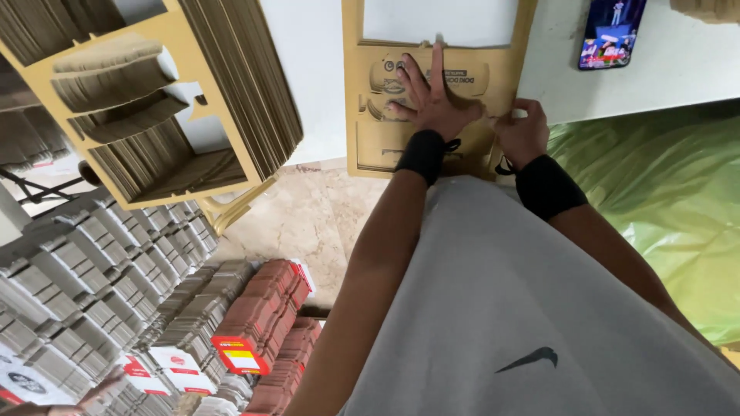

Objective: Folding flat cardboard cutouts into boxes and assembling them.

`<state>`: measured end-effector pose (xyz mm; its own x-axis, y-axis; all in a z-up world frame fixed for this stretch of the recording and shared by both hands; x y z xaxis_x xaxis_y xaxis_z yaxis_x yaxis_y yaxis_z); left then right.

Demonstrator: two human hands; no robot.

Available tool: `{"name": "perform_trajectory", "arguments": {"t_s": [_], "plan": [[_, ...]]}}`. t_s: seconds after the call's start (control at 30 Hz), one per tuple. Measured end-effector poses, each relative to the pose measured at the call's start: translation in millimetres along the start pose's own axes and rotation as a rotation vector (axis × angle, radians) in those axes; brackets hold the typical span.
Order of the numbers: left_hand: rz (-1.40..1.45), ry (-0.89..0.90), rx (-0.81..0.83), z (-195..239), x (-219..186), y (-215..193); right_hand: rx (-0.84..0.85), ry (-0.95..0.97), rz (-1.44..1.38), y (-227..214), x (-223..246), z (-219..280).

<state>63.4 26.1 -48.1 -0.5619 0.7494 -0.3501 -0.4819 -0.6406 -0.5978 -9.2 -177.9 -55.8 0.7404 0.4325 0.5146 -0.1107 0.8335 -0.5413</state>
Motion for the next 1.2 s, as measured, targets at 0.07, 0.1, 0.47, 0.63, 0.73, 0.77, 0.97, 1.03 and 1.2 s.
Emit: {"name": "perform_trajectory", "arguments": {"t_s": [0.07,0.1,0.47,0.63,0.73,0.77,0.97,1.03,1.2], "plan": [[-0.164,0.098,-0.022,-2.2,5.9,17.5,-0.016,0.03,-0.041,4.2,-19.0,-11.9],[-0.329,0.188,-0.048,-1.7,6.9,27.1,-0.023,0.058,-0.082,8.6,-30.2,-17.1],[-0.583,0.116,-0.066,-7.6,5.8,45.9,0.107,0.351,-0.611,45.0,-22.1,3.4],[-0.532,0.088,-0.008,-8.6,14.4,53.4,0.046,0.466,-0.854,65.5,-29.7,11.5],[-0.533,0.176,-0.249,-8.2,13.5,47.8,-0.064,0.525,-0.668,57.1,-28.4,21.9],[-0.463,0.163,-0.17,-8.2,11.6,47.0,-0.06,0.487,-0.682,58.5,-31.3,16.0],[-0.413,0.091,-0.009,-9.2,7.2,43.8,0.02,0.557,-0.688,70.0,-66.8,-8.1],[-0.467,0.058,0.038,-11.7,10.6,47.6,0.063,0.648,-0.72,64.9,-62.7,-0.2],[-0.432,0.175,-0.064,-14.8,13.6,55.8,0.187,0.483,-0.788,68.6,-62.6,-6.5]]}}
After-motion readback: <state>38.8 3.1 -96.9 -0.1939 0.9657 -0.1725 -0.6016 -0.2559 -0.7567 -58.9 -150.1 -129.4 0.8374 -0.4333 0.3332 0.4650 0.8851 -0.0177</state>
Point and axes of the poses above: each hand's wrist, its own z-axis away from the middle knuckle, its own y-axis out of the palm, x = y × z, the point moved 10 cm from there along -z, towards the middle knuckle, and after that the axes turned 7 degrees about -y, right-handed, at the moved point
